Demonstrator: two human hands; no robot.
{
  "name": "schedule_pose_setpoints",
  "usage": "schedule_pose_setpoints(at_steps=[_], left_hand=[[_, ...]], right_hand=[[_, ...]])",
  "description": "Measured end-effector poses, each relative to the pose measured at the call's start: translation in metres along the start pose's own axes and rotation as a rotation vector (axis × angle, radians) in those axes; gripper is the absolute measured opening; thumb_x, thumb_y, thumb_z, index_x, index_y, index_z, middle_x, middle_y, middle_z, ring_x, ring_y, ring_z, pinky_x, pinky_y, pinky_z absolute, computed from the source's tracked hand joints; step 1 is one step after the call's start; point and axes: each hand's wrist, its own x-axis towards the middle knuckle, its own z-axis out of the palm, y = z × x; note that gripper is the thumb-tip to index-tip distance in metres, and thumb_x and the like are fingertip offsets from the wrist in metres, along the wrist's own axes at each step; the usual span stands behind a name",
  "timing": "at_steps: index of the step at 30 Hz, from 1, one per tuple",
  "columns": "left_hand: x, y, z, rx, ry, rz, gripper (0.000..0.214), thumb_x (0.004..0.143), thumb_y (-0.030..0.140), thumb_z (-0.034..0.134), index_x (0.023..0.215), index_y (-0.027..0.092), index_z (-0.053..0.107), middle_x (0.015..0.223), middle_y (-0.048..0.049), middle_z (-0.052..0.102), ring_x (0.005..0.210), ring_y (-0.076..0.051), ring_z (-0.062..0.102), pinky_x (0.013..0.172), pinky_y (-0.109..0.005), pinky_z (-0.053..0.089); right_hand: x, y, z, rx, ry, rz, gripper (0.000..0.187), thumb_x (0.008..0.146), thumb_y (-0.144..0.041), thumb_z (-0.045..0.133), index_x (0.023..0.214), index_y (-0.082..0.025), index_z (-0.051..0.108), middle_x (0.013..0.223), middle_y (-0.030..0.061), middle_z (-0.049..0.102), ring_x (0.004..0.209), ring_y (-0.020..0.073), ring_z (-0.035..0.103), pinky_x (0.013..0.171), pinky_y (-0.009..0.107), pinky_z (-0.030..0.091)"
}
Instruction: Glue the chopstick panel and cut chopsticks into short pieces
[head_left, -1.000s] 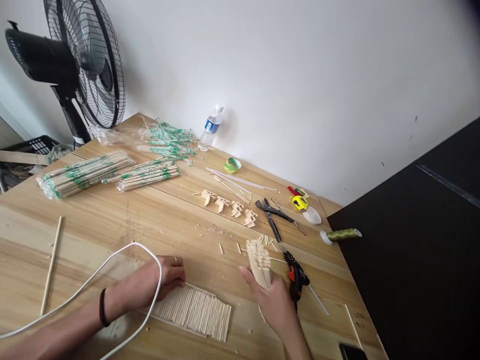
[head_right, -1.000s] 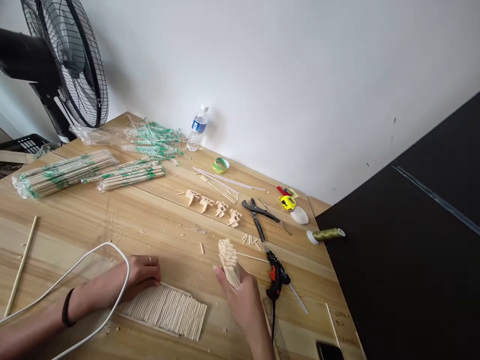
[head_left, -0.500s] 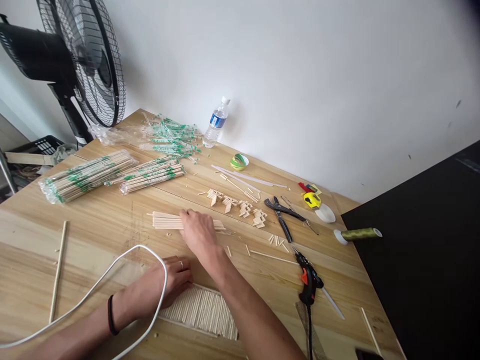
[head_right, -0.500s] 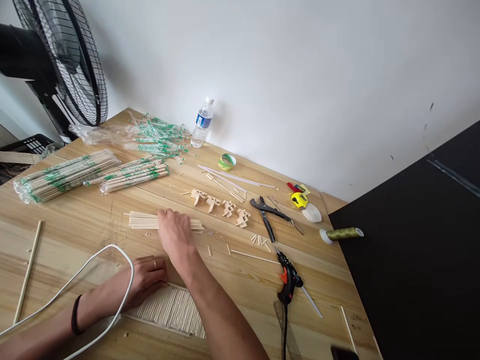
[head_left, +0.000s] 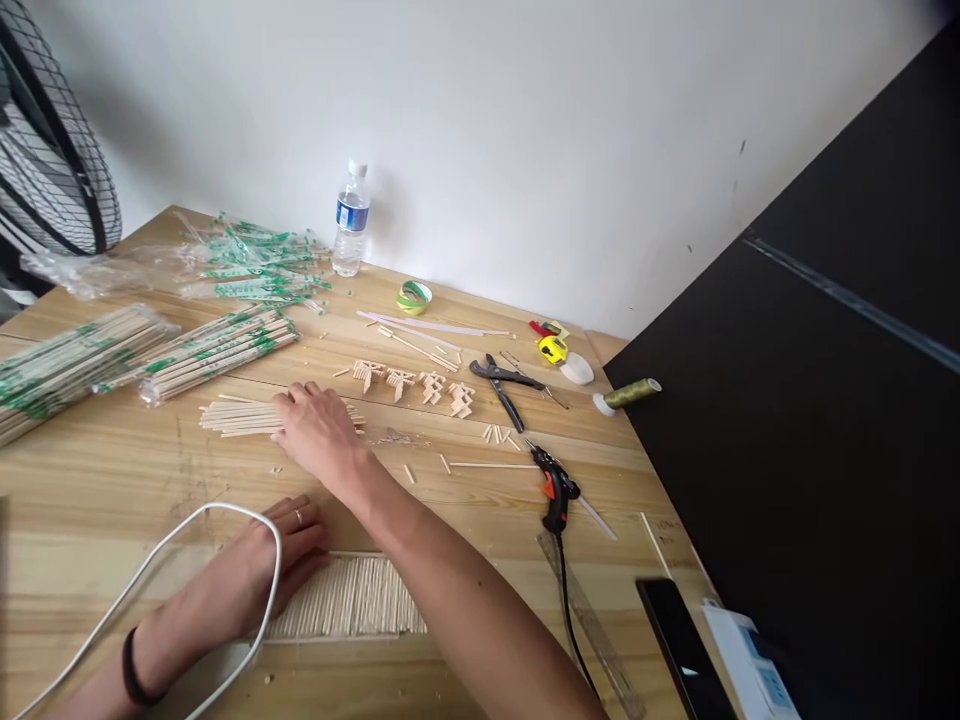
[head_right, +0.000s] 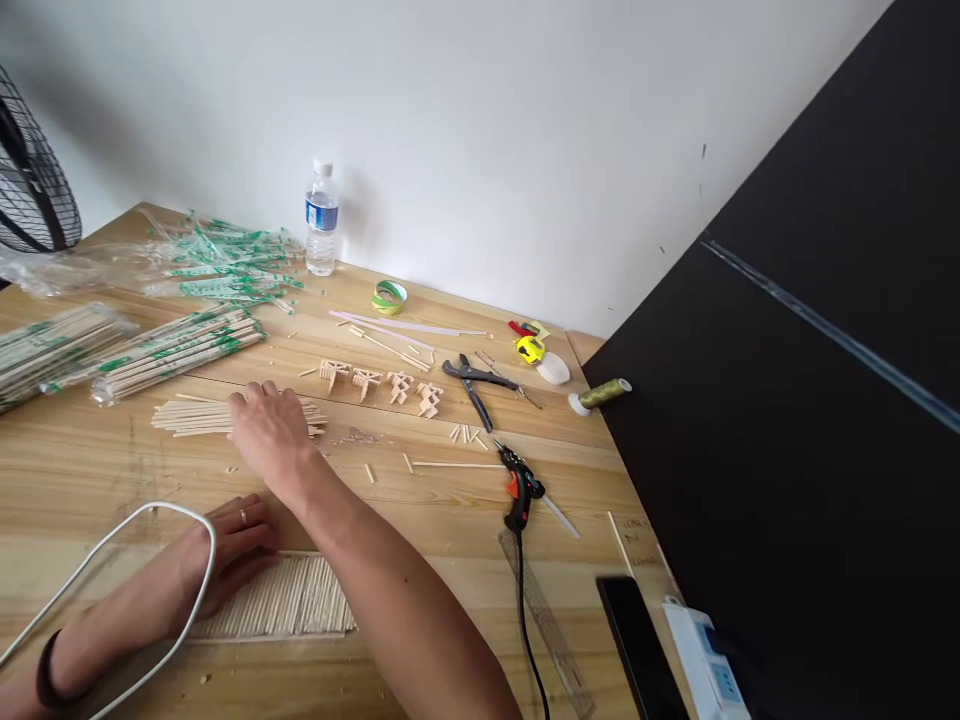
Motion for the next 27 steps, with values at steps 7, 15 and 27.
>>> schedule_pose_setpoints(at_steps=[7, 15, 27], left_hand=[[0.000, 0.002, -0.004, -0.096, -0.180, -0.080, 0.024, 0.105, 0.019, 0.043, 0.085, 0.022, 0.057, 0.089, -0.0042, 0.064, 0.083, -0.023, 0.058, 0.076, -0.037, 0.045], [0.003, 0.008, -0.001, -0.019, -0.159, -0.045, 0.025, 0.106, 0.015, 0.043, 0.086, 0.019, 0.057, 0.091, -0.0042, 0.064, 0.083, -0.022, 0.056, 0.080, -0.035, 0.042], [0.006, 0.010, 0.002, -0.148, -0.142, -0.135, 0.021, 0.106, 0.011, 0.039, 0.090, 0.019, 0.051, 0.094, -0.0050, 0.057, 0.086, -0.020, 0.051, 0.081, -0.033, 0.041]], right_hand=[[-0.072, 0.026, -0.015, 0.385, 0.287, 0.065, 0.029, 0.105, -0.029, 0.053, 0.130, -0.017, 0.063, 0.128, 0.0083, 0.068, 0.124, 0.0193, 0.058, 0.110, 0.036, 0.046], [-0.201, 0.040, 0.005, 0.739, 0.268, 0.388, 0.019, 0.102, -0.027, 0.052, 0.105, -0.022, 0.070, 0.100, 0.0049, 0.073, 0.093, 0.0187, 0.068, 0.085, 0.032, 0.055], [-0.241, -0.001, 0.048, 0.458, 0.249, 0.339, 0.056, 0.087, -0.042, 0.078, 0.136, -0.025, 0.058, 0.127, 0.0116, 0.066, 0.118, 0.0321, 0.059, 0.101, 0.052, 0.051]])
